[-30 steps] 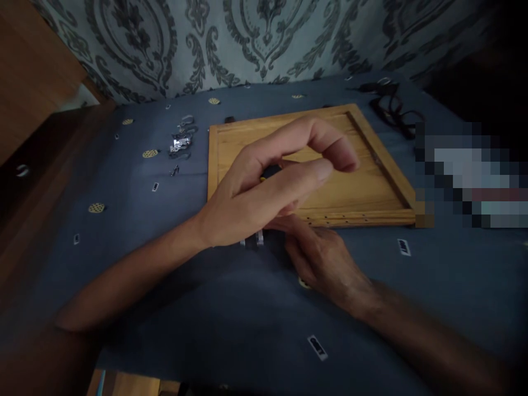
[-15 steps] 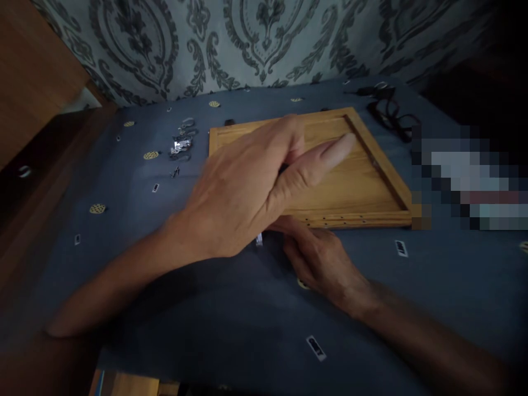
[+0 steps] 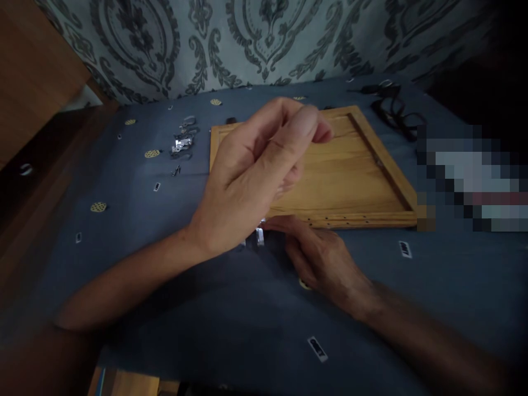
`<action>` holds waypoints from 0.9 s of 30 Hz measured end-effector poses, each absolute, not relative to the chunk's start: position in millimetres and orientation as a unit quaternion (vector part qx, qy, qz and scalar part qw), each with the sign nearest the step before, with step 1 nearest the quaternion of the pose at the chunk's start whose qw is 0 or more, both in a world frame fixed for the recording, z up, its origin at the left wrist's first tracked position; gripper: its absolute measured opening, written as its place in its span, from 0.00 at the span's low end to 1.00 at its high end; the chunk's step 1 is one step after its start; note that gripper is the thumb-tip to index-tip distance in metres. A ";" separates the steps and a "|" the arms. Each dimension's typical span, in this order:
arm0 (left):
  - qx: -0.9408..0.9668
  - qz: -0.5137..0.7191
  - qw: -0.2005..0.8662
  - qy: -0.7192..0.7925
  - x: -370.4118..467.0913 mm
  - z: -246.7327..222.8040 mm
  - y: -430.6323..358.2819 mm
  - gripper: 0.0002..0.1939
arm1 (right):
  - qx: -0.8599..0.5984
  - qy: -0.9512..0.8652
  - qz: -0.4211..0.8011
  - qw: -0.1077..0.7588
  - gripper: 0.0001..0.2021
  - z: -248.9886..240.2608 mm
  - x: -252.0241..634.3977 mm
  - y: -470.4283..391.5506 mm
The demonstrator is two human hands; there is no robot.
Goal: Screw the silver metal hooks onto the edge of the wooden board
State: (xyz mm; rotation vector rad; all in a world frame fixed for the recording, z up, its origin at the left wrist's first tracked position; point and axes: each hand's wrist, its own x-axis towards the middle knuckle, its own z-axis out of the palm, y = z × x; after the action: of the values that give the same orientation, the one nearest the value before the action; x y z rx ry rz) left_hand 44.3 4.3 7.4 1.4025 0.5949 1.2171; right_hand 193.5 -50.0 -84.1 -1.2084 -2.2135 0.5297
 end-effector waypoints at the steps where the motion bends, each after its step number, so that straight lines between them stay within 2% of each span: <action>1: 0.593 0.517 0.566 0.247 45.1 7.9 5.2 0.13 | -0.451 -0.825 0.196 0.279 0.20 -84.2 193.6 -50.0; 8: 0.616 0.485 0.583 0.212 44.8 9.2 1.3 0.14 | -0.458 -0.831 0.169 0.269 0.19 -85.1 193.7 -49.4; 13: 0.627 0.504 0.524 0.279 42.6 9.3 -2.2 0.13 | -0.458 -0.830 0.167 0.269 0.20 -86.0 193.8 -48.9; 20: 0.613 0.505 0.544 0.271 46.3 8.2 -0.6 0.16 | -0.462 -0.828 0.162 0.272 0.19 -85.7 192.8 -48.6; 27: 0.654 0.419 0.587 0.227 42.7 10.5 0.5 0.20 | -0.459 -0.829 0.166 0.274 0.20 -86.1 192.5 -48.3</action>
State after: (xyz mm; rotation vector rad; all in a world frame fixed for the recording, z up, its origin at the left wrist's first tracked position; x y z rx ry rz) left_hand 42.7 0.5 10.5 1.5250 0.5284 0.9758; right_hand 192.5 -48.3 -86.1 -1.2351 -2.2291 0.4462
